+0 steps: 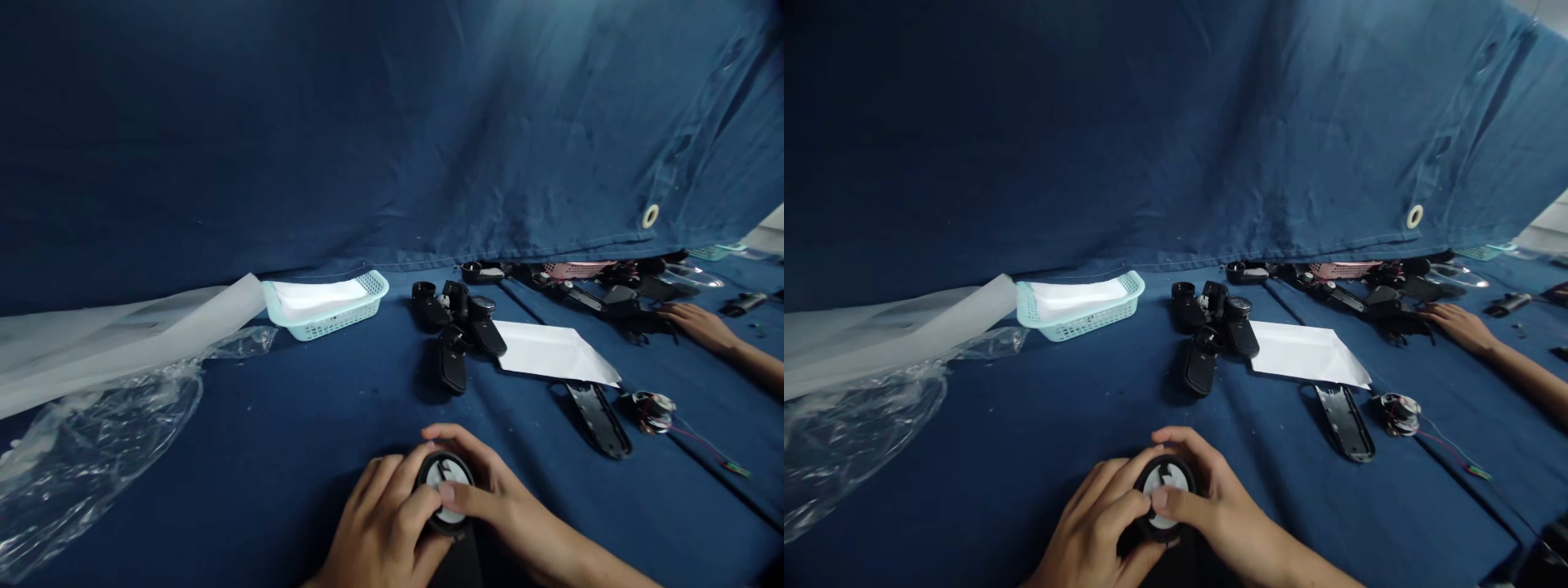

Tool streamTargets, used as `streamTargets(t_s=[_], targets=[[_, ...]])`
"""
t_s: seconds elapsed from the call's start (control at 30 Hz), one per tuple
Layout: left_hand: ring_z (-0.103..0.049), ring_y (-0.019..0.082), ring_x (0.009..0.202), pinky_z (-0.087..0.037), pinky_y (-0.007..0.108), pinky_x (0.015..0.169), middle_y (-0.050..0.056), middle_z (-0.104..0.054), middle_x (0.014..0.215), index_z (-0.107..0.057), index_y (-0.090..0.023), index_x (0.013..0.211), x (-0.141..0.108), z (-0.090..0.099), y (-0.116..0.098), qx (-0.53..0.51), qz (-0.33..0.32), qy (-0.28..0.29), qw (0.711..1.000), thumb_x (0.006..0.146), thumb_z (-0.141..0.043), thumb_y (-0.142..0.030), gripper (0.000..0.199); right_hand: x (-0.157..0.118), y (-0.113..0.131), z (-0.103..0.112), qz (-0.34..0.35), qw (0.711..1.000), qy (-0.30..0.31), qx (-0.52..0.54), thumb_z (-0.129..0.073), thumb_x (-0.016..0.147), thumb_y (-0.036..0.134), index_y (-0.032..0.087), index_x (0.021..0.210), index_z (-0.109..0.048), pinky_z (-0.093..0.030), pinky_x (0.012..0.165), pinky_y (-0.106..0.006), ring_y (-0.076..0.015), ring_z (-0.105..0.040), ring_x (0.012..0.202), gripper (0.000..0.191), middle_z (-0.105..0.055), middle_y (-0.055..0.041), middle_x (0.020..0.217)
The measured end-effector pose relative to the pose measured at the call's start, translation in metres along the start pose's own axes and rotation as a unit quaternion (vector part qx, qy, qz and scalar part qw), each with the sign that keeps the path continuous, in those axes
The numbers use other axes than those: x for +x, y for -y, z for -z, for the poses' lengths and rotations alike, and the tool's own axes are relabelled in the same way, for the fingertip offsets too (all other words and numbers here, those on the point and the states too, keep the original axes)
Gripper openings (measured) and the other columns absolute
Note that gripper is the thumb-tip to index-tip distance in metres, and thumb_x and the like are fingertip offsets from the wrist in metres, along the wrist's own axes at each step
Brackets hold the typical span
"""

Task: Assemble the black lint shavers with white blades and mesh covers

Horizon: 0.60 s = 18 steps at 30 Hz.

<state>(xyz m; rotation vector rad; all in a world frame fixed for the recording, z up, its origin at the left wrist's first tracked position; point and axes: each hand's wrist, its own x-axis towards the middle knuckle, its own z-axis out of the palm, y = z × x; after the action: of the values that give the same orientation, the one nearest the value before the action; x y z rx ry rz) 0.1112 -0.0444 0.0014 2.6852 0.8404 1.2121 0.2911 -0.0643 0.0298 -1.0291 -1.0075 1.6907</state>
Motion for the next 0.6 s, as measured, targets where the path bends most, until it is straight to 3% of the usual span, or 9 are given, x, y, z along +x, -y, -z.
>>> streamTargets(t_s=[0.2,0.4,0.6], targets=[[-0.064,0.022,0.089,-0.056,0.039,0.077,0.013,-0.067,0.116,-0.051,-0.017,0.101,0.0005,-0.0008,0.0015,-0.012,0.006,-0.007,1.000,0.081,-0.059,-0.014,0.021,0.0014,-0.0015,0.0022,-0.010,0.999,0.003,0.040,-0.079,0.073,0.028,0.029,0.116,-0.063,-0.044,0.085,-0.025,-0.0165,-0.056,0.100,0.046,-0.064,0.0012,0.107],[-0.066,0.021,0.085,-0.056,0.037,0.074,0.011,-0.069,0.111,-0.048,-0.018,0.105,0.0044,-0.0006,0.0018,-0.021,0.021,-0.034,0.999,0.081,-0.061,-0.017,0.028,0.0033,-0.0026,0.0009,-0.006,1.000,0.006,0.021,-0.076,0.077,0.035,0.028,0.117,-0.064,-0.042,0.090,-0.027,-0.0187,-0.054,0.106,0.042,-0.063,-0.0005,0.111],[-0.067,0.020,0.081,-0.057,0.035,0.071,0.010,-0.071,0.104,-0.048,-0.017,0.107,0.0036,-0.0012,0.0023,-0.005,0.017,-0.045,0.999,0.080,-0.059,-0.018,0.030,0.0056,-0.0002,0.0018,-0.021,1.000,0.000,0.002,-0.080,0.074,0.037,0.026,0.114,-0.064,-0.043,0.082,-0.025,-0.0158,-0.055,0.093,0.044,-0.063,0.0008,0.099]])
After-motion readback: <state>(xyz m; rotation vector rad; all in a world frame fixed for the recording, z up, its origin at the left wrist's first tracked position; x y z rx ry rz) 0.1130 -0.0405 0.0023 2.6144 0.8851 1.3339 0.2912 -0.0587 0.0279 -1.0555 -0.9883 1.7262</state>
